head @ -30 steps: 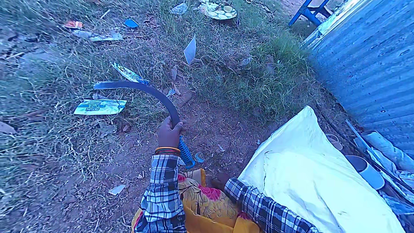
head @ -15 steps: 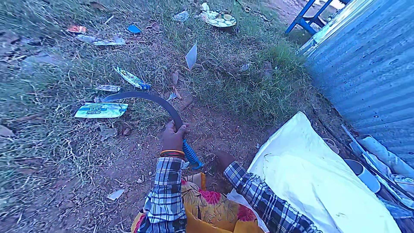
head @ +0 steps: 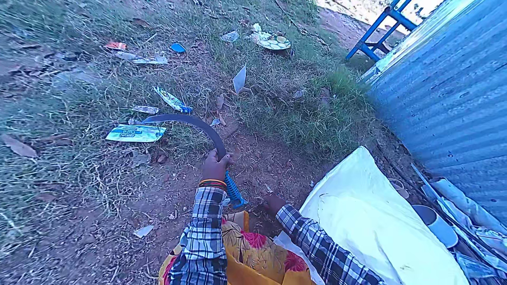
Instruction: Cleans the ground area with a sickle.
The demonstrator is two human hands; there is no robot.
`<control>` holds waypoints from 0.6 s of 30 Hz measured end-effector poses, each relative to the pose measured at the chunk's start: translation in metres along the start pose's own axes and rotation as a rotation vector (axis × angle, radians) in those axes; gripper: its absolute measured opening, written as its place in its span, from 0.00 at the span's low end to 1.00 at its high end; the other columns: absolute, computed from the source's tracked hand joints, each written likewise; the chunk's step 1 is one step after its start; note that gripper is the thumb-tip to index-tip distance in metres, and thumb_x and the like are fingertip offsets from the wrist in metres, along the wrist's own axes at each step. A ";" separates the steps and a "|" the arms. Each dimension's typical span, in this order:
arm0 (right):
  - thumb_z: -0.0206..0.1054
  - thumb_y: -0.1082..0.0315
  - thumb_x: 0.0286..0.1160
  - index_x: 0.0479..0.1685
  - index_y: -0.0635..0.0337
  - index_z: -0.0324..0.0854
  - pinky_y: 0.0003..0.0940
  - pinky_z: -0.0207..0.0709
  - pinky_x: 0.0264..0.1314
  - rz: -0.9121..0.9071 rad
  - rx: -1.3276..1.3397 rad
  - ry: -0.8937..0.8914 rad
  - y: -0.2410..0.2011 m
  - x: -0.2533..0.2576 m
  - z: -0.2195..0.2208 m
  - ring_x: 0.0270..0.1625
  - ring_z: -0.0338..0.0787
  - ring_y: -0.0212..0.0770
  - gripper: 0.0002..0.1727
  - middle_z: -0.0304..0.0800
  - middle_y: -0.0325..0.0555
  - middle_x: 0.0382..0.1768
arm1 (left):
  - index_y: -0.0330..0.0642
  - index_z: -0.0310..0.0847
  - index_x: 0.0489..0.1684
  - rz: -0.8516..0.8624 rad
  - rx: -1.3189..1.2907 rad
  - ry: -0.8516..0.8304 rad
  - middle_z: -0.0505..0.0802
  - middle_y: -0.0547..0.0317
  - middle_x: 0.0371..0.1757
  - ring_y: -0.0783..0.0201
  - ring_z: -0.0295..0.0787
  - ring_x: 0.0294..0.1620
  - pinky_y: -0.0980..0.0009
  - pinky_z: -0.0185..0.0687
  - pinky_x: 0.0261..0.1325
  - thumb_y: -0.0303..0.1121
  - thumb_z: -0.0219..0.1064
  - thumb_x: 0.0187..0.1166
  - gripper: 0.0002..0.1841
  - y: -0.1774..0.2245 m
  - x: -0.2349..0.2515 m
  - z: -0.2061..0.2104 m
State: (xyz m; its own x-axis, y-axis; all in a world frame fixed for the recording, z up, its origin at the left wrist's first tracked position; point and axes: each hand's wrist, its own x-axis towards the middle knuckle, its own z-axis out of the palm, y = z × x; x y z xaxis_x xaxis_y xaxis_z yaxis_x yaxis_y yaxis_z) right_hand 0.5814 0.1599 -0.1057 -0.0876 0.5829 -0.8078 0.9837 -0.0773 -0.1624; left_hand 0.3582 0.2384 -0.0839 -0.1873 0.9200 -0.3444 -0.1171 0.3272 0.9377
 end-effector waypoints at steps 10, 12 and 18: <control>0.54 0.56 0.91 0.83 0.59 0.69 0.66 0.74 0.76 0.059 0.023 0.010 -0.027 0.015 0.052 0.76 0.83 0.62 0.27 0.81 0.61 0.76 | 0.35 0.71 0.76 0.004 -0.007 -0.001 0.95 0.49 0.55 0.63 0.96 0.43 0.65 0.91 0.54 0.26 0.62 0.88 0.19 -0.002 -0.001 0.006; 0.54 0.55 0.91 0.79 0.65 0.72 0.67 0.73 0.75 0.111 -0.015 -0.025 -0.041 0.001 0.045 0.76 0.83 0.65 0.27 0.82 0.65 0.74 | 0.34 0.70 0.75 0.000 -0.018 -0.002 0.95 0.48 0.55 0.63 0.96 0.43 0.66 0.91 0.53 0.25 0.61 0.89 0.19 0.000 -0.001 0.004; 0.47 0.64 0.95 0.83 0.75 0.65 0.66 0.62 0.85 0.121 -0.108 -0.157 -0.071 -0.048 0.005 0.84 0.72 0.69 0.27 0.71 0.74 0.81 | 0.36 0.72 0.74 -0.012 0.051 -0.011 0.95 0.52 0.53 0.65 0.95 0.40 0.66 0.90 0.52 0.27 0.63 0.88 0.18 0.004 -0.003 0.006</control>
State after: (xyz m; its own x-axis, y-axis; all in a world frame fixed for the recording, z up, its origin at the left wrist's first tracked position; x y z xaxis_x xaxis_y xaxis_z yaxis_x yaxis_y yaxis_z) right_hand 0.5147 0.1335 -0.0584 0.0173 0.4411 -0.8973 0.9989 -0.0476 -0.0041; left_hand 0.3646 0.2381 -0.0784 -0.1757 0.9179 -0.3557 -0.0698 0.3488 0.9346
